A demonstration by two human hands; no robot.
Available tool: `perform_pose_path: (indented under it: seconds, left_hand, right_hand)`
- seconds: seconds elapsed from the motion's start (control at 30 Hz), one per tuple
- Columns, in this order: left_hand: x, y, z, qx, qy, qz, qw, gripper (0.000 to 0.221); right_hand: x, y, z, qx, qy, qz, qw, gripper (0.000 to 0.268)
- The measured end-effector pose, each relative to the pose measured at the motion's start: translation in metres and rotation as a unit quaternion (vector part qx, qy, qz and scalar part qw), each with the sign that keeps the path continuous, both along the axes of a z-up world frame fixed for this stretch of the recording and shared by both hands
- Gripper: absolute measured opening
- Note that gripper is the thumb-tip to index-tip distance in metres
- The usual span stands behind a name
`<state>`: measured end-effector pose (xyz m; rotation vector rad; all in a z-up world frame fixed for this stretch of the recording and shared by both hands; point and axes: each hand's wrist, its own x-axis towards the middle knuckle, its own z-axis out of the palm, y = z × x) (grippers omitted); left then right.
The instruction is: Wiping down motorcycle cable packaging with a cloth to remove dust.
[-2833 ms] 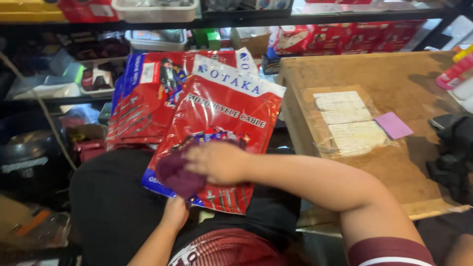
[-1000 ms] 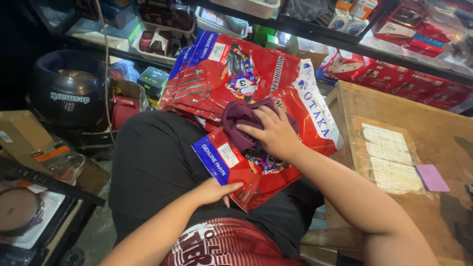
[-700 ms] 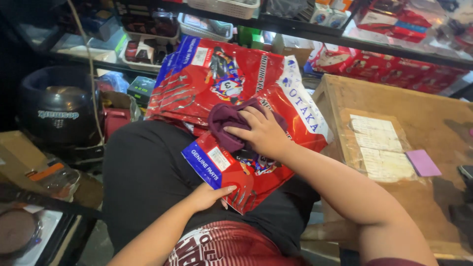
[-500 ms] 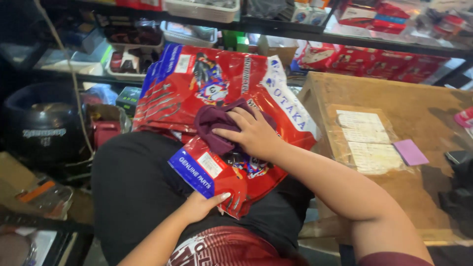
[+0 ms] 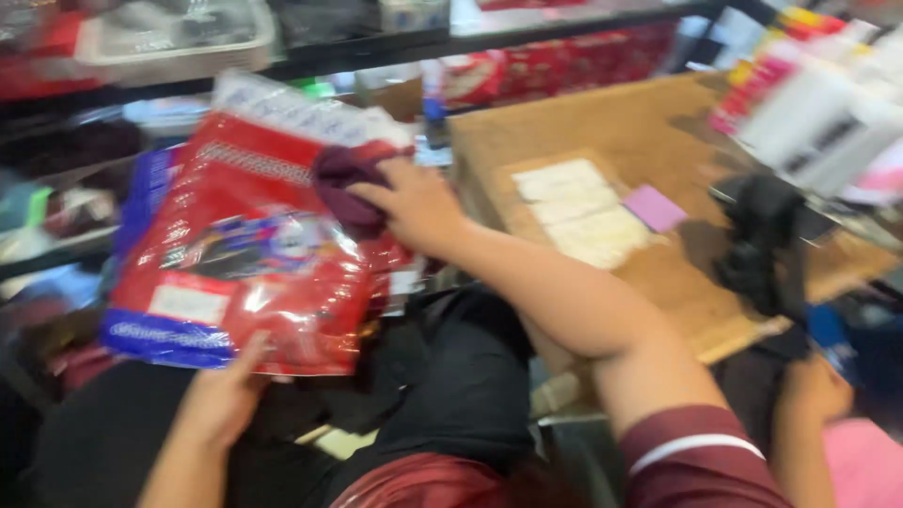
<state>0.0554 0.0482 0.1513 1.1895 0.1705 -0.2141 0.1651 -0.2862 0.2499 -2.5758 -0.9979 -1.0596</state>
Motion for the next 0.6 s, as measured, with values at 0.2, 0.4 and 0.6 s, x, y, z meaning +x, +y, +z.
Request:
perform_pose_path:
  seconds: [0.2, 0.4, 0.6]
  left_hand:
    - [0.008, 0.005, -0.019, -0.033, -0.042, -0.041, 0.998, 0.047]
    - [-0.003, -0.005, -0.008, -0.009, -0.074, -0.062, 0.995, 0.054]
    - [0.0, -0.003, -0.017, -0.009, -0.071, -0.055, 0.996, 0.052]
  right_hand:
    - [-0.014, 0.021, 0.001, 0.026, 0.113, -0.036, 0.993, 0.059]
    - [-0.039, 0.042, -0.014, -0.056, 0.076, 0.121, 0.988, 0.056]
    - [-0.04, 0.045, -0.016, -0.077, 0.063, 0.13, 0.986, 0.06]
